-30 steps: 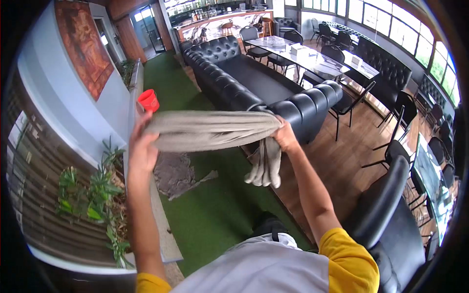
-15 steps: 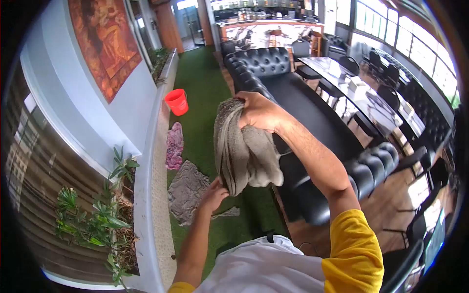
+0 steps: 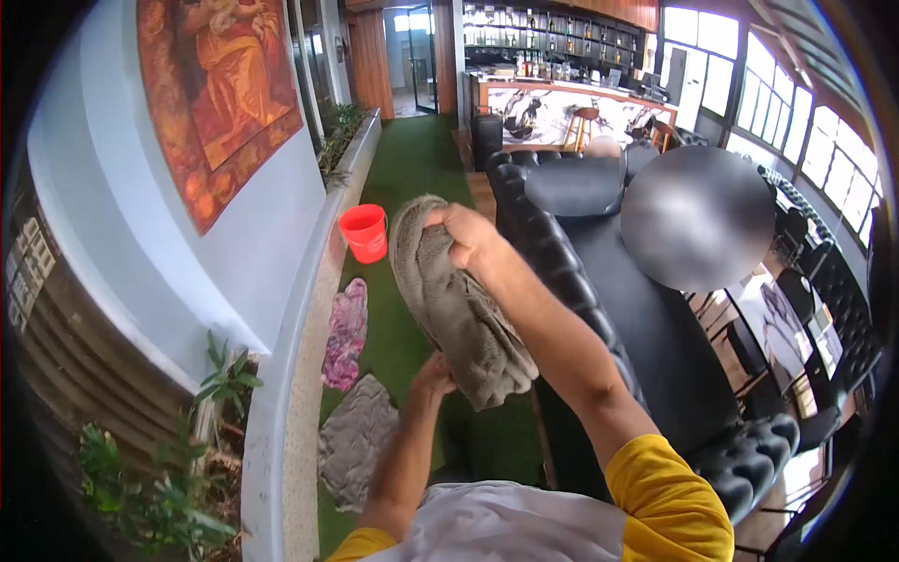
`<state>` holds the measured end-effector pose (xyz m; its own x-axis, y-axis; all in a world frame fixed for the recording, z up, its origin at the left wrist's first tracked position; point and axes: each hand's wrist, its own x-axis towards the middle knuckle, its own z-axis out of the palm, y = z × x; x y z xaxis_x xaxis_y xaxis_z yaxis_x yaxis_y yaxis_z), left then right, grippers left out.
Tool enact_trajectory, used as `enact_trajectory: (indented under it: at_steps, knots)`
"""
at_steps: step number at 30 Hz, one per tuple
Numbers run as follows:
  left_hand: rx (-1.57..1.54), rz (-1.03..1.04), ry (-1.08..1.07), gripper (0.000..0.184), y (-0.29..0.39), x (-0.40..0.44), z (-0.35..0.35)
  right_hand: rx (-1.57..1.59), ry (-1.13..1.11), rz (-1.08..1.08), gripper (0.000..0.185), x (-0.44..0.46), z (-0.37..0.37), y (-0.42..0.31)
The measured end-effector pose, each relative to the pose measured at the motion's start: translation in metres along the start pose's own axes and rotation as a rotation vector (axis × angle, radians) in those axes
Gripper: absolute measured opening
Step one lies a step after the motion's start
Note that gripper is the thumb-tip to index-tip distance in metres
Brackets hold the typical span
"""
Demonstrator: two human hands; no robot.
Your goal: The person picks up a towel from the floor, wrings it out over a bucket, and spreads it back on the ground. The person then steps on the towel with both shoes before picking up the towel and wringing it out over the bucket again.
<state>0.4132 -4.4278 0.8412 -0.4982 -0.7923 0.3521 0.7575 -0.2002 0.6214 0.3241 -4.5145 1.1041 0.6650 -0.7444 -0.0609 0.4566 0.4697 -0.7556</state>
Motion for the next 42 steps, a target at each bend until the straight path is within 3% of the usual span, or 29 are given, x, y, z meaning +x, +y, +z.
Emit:
enact_trajectory:
  at_steps: [1, 2, 4, 5, 6, 8, 10, 14, 15, 17, 19, 20, 21, 22, 23, 24, 25, 26, 27, 30, 31, 34, 35, 38, 42]
  knots:
    - [-0.164, 0.005, -0.031, 0.084, -0.017, 0.024, -0.048, 0.020, 0.033, -0.027, 0.014, 0.032, -0.010, -0.003]
    - [-0.162, 0.047, 0.071, 0.080, -0.009, 0.053, -0.054, 0.019, 0.054, -0.043, 0.019, 0.062, -0.024, -0.005]
    - [-0.157, 0.116, 0.292, 0.073, 0.028, 0.101, -0.035, -0.388, 0.089, -0.144, 0.031, 0.117, -0.070, -0.015]
    - [-0.300, 0.228, 0.118, 0.062, 0.060, 0.116, -0.009, -0.738, 0.106, -0.209, 0.037, 0.137, -0.097, -0.021]
    - [-0.356, 0.198, 0.181, 0.059, 0.070, 0.138, -0.029, -1.022, 0.121, -0.127, 0.043, 0.148, -0.113, -0.028]
    - [-0.462, 0.140, 0.304, 0.053, 0.080, 0.177, -0.080, -1.384, 0.122, 0.327, 0.065, 0.158, -0.114, -0.042]
    - [-0.527, 0.088, 0.433, 0.049, 0.088, 0.200, -0.127, -1.418, 0.149, 0.190, 0.094, 0.177, -0.162, -0.015]
    - [-0.463, -0.053, 0.553, 0.044, 0.079, 0.229, -0.258, -1.423, 0.024, 0.346, 0.114, 0.248, -0.241, 0.018]
    - [-0.351, -0.054, 0.697, 0.045, 0.075, 0.233, -0.281, -1.438, 0.012, 0.374, 0.116, 0.266, -0.261, 0.026]
    - [-0.398, -0.085, 0.756, 0.047, 0.077, 0.243, -0.334, -1.392, -0.045, 0.427, 0.123, 0.301, -0.296, 0.037]
    - [-0.338, -0.085, 0.711, 0.047, 0.098, 0.260, -0.355, -1.351, -0.033, 0.476, 0.121, 0.336, -0.308, 0.025]
    - [-0.339, -0.098, 0.788, 0.044, 0.112, 0.274, -0.361, -1.332, -0.027, 0.505, 0.120, 0.354, -0.317, 0.018]
    - [-0.341, -0.102, 0.860, 0.041, 0.127, 0.294, -0.370, -1.106, -0.068, 0.329, 0.105, 0.382, -0.344, 0.022]
    - [-0.344, -0.102, 0.932, 0.039, 0.145, 0.315, -0.379, -1.000, -0.006, 0.405, 0.096, 0.413, -0.367, 0.016]
    - [-0.292, -0.144, 0.802, 0.049, 0.164, 0.332, -0.387, -0.895, 0.054, 0.480, 0.086, 0.442, -0.387, 0.009]
    - [-0.231, -0.284, 0.832, 0.054, 0.183, 0.344, -0.391, -0.789, 0.116, 0.555, 0.078, 0.464, -0.400, 0.001]
    - [-0.165, -0.424, 0.852, 0.060, 0.205, 0.358, -0.394, -0.467, 0.148, 0.524, 0.056, 0.482, -0.404, -0.016]
    - [-0.098, -0.563, 0.864, 0.067, 0.228, 0.374, -0.397, -0.399, 0.187, 0.557, 0.048, 0.508, -0.417, -0.028]
    - [0.119, -0.619, 0.873, 0.090, 0.247, 0.383, -0.391, -0.331, 0.233, 0.595, 0.041, 0.533, -0.433, -0.038]
    - [1.481, -0.247, 0.671, 0.112, 0.268, 0.399, -0.409, -0.245, 0.230, 0.626, 0.025, 0.591, -0.447, -0.070]
    - [1.810, -0.506, 0.710, 0.130, 0.275, 0.421, -0.413, -0.218, 0.197, 0.622, 0.024, 0.610, -0.451, -0.074]
    - [1.920, -0.389, 0.611, 0.133, 0.278, 0.467, -0.479, -0.249, 0.157, 0.614, 0.027, 0.667, -0.456, -0.078]
    - [1.884, -0.168, 0.593, 0.124, 0.282, 0.480, -0.507, -0.285, 0.158, 0.605, 0.028, 0.688, -0.456, -0.081]
    - [1.872, -0.052, 0.543, 0.116, 0.322, 0.534, -0.569, -0.066, 0.138, 0.484, 0.030, 0.738, -0.428, -0.120]
    - [1.820, 0.049, 0.472, 0.101, 0.381, 0.581, -0.638, -0.015, 0.182, 0.430, 0.038, 0.819, -0.430, -0.143]
